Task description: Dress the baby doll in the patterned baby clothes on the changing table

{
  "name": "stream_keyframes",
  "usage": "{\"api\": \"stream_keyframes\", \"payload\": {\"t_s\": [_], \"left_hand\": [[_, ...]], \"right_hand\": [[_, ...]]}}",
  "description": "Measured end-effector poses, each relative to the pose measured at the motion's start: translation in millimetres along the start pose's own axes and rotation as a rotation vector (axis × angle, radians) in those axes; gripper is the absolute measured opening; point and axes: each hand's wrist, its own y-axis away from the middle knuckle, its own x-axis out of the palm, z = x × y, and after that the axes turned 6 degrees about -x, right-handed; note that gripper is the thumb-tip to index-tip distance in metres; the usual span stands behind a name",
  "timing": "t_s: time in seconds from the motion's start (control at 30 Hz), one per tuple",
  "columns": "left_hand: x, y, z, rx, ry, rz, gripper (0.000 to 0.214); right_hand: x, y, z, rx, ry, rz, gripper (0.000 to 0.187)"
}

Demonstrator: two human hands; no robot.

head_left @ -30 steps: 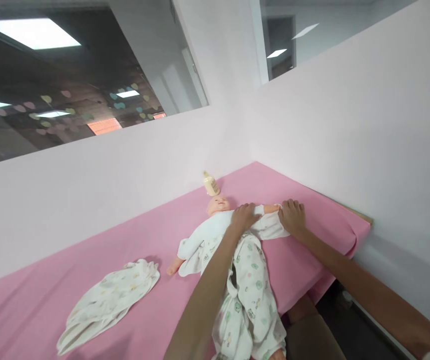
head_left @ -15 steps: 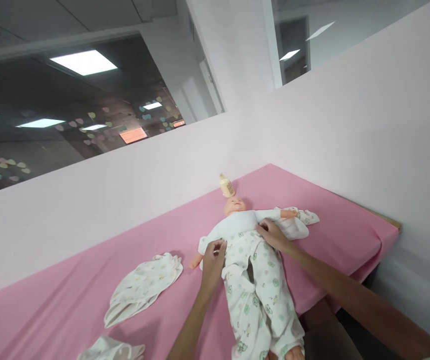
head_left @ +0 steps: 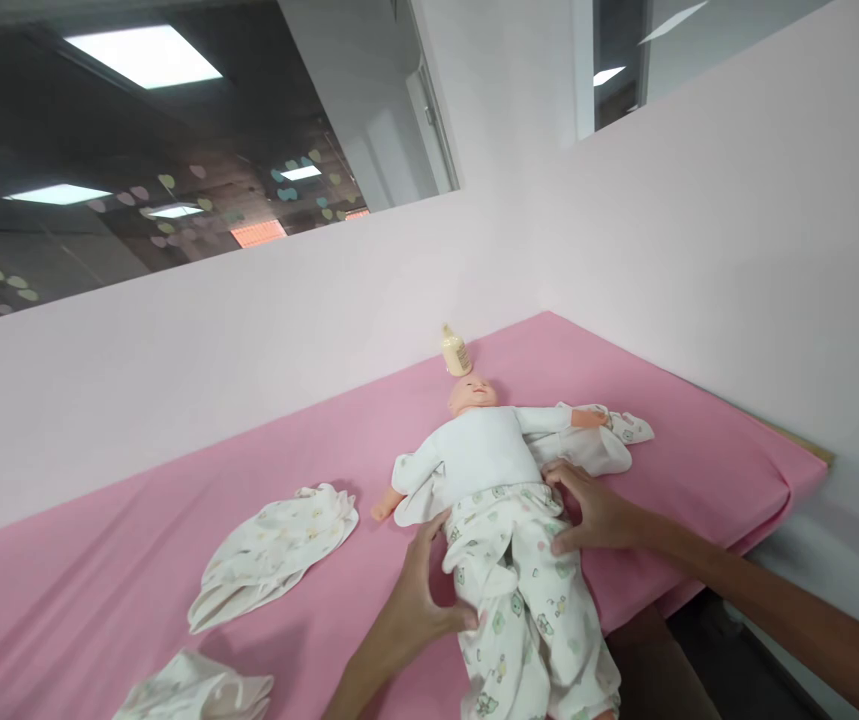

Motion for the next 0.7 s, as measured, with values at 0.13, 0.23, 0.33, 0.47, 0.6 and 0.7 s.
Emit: {"api": "stream_keyframes", "payload": {"t_s": [0.13, 0.23, 0.33, 0.47, 0.6, 0.7], "left_hand": [[10.7, 2.8, -1.2, 0.031, 0.080, 0.032, 0.116], [15.4, -2.3, 2.1, 0.064, 0.156, 0.096, 0.109], [19.1, -4.6, 8.0, 0.071, 0.192, 0.043, 0.095], [21.8, -2.6, 7.5, 0.052, 0.107, 0.041, 0.061], [22.2, 8.2, -0.1, 0.078, -0.112, -0.017, 0.021], [27.2, 27.0, 3.3, 0.133, -0.075, -0.006, 0.036]], "right_hand": [[1.3, 6.1, 7.8, 0.054, 0.003, 0.049, 0.056], [2.0, 8.7, 8.7, 0.090, 0.005, 0.052, 0.052], [4.6, 12.1, 6.9, 0.115, -0.016, 0.040, 0.048], [11.1, 18.4, 10.0, 0.136, -0.037, 0.006, 0.039], [17.4, 31.5, 18.4, 0.134, 0.012, -0.012, 0.034], [20.8, 49.6, 20.8, 0.092, 0.049, 0.049, 0.065]]}}
